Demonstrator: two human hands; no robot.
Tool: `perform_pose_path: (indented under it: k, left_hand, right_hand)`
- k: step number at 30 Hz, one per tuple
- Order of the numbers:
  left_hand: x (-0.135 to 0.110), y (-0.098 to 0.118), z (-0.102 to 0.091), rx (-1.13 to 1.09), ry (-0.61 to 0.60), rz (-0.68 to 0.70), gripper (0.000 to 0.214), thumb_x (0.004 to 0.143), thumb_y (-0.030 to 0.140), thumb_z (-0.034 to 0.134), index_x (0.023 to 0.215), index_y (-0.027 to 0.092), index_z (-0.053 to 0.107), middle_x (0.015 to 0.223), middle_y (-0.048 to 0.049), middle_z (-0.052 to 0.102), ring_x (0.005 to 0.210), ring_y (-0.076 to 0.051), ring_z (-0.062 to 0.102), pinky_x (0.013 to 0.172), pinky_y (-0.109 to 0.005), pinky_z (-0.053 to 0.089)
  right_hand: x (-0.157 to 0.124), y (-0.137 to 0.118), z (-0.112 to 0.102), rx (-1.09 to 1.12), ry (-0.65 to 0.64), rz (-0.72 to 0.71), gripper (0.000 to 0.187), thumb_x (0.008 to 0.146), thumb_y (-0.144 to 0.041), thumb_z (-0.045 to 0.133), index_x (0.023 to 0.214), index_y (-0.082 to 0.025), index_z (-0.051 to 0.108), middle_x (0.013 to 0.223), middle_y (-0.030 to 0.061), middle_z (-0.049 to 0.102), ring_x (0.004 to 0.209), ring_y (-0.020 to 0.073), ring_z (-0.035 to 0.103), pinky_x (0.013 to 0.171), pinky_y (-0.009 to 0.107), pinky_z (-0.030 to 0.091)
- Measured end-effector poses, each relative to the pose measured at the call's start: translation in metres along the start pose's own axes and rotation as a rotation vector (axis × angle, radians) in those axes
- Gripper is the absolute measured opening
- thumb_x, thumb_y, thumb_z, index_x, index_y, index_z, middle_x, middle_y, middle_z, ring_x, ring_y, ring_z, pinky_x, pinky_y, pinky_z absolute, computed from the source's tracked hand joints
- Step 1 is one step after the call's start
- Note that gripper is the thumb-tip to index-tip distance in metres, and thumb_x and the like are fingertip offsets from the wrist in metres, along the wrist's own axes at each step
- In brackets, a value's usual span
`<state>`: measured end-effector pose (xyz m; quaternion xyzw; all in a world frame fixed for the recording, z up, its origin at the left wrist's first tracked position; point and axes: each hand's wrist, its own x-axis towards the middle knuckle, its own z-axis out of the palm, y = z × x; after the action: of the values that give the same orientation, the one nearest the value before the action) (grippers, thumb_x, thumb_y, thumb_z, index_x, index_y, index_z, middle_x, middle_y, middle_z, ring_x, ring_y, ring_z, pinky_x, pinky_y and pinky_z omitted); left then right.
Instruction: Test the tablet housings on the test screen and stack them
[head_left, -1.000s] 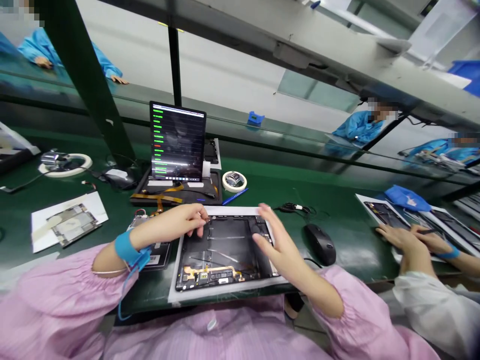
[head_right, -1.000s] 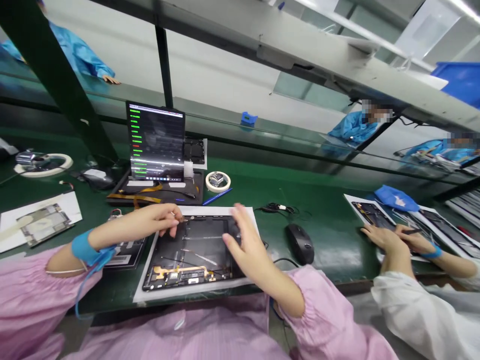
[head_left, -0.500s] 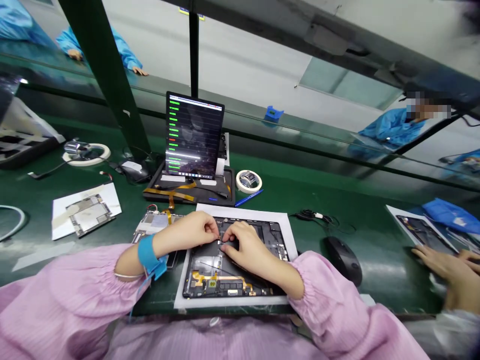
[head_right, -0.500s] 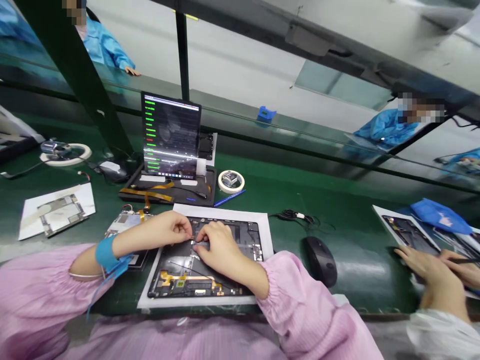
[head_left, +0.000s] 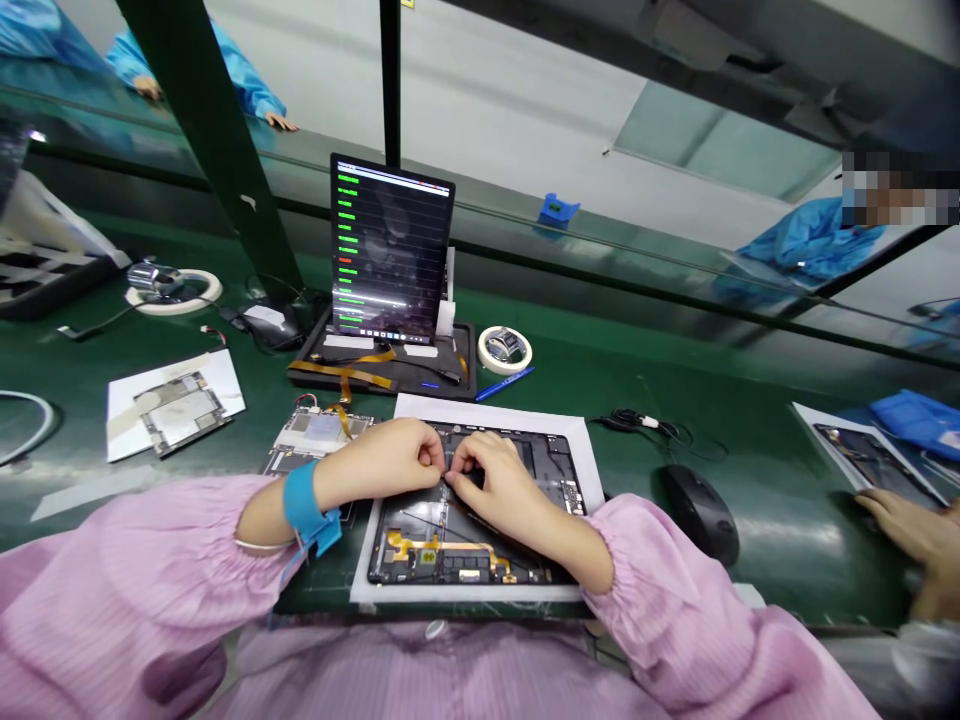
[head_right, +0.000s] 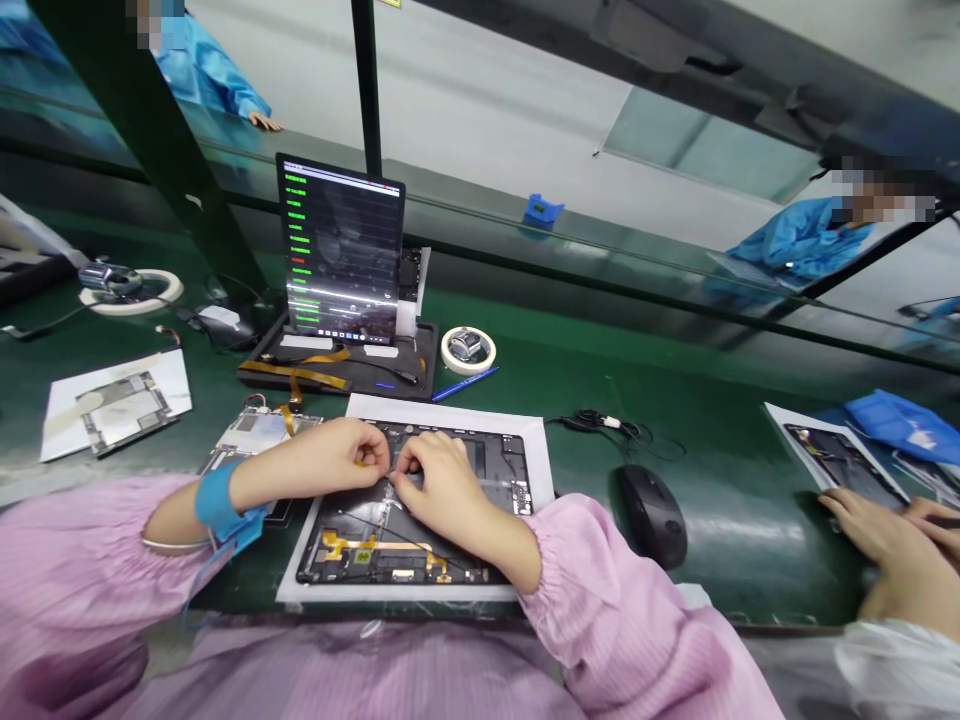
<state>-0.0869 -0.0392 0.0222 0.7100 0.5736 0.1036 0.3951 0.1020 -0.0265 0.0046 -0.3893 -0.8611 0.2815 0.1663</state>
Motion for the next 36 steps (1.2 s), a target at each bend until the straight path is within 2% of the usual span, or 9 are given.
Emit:
perform_pose_path:
  k: [8,15,20,25,28,30,33,36]
  left_hand:
    - [-0.002,0.002,0.000,0.017,-0.001,0.034,0.019,0.067,0.025,0.052,0.074,0.019,0.068,0.070,0.0001,0.068,0.063,-0.015,0.058,0.055,-0.022,0.037]
    - [-0.001,0.001,0.001,0.021,0.008,0.081,0.018,0.071,0.030,0.055,0.075,0.020,0.069,0.070,-0.0004,0.068,0.063,-0.015,0.058,0.056,-0.022,0.037]
    - [0.000,0.002,0.008,0.024,0.071,0.076,0.017,0.067,0.021,0.052,0.072,0.019,0.069,0.067,-0.0001,0.067,0.061,-0.014,0.057,0.057,-0.023,0.037]
    - [0.001,0.002,0.010,0.064,0.115,0.134,0.016,0.068,0.021,0.053,0.071,0.019,0.069,0.069,-0.0009,0.068,0.064,-0.015,0.058,0.060,-0.023,0.039]
    - [0.000,0.000,0.006,0.084,0.073,0.163,0.015,0.073,0.026,0.054,0.075,0.020,0.068,0.075,-0.0009,0.069,0.069,-0.015,0.059,0.063,-0.023,0.040]
    - [-0.001,0.000,0.002,0.107,0.034,0.167,0.016,0.076,0.029,0.055,0.077,0.020,0.067,0.078,-0.0006,0.069,0.071,-0.016,0.060,0.063,-0.024,0.040]
    - [-0.003,0.003,-0.002,0.156,0.003,0.186,0.018,0.079,0.034,0.054,0.077,0.021,0.066,0.081,-0.0006,0.069,0.074,-0.017,0.060,0.065,-0.024,0.040]
    - [-0.004,0.005,-0.004,0.166,-0.011,0.195,0.024,0.079,0.043,0.055,0.080,0.022,0.066,0.084,-0.0011,0.069,0.077,-0.018,0.061,0.067,-0.026,0.041]
  right_hand:
    - [0.000,-0.001,0.000,-0.020,-0.015,0.007,0.009,0.079,-0.016,0.062,0.077,-0.020,0.054,0.077,-0.0027,0.056,0.080,0.0149,0.050,0.074,0.029,0.030]
    - [0.000,-0.002,-0.002,-0.029,-0.023,0.011,0.010,0.076,-0.012,0.059,0.075,-0.020,0.053,0.076,-0.0024,0.056,0.079,0.0152,0.050,0.074,0.029,0.031]
    - [-0.003,0.000,0.001,-0.025,0.005,-0.005,0.013,0.073,-0.010,0.059,0.080,-0.020,0.054,0.078,-0.0020,0.057,0.081,0.0156,0.051,0.076,0.030,0.033]
    - [0.001,0.001,0.001,-0.051,0.000,-0.004,0.016,0.073,-0.009,0.060,0.085,-0.019,0.057,0.081,-0.0006,0.060,0.082,0.0164,0.053,0.076,0.031,0.037]
    - [0.000,-0.006,-0.020,-0.049,-0.088,-0.029,0.013,0.077,-0.014,0.063,0.089,-0.019,0.060,0.087,0.0015,0.065,0.086,0.0173,0.057,0.082,0.033,0.040]
    - [-0.010,-0.014,-0.045,-0.046,-0.066,-0.046,0.014,0.081,-0.021,0.065,0.094,-0.020,0.061,0.096,0.0033,0.068,0.092,0.0185,0.059,0.087,0.034,0.041]
    - [-0.045,-0.026,-0.087,-0.097,0.180,-0.003,0.017,0.087,-0.029,0.059,0.103,-0.022,0.061,0.107,0.0052,0.067,0.102,0.0203,0.059,0.092,0.036,0.042]
    - [-0.090,-0.023,-0.111,-0.153,0.375,0.144,0.021,0.091,-0.035,0.053,0.107,-0.024,0.060,0.110,0.0069,0.065,0.102,0.0215,0.060,0.089,0.036,0.045]
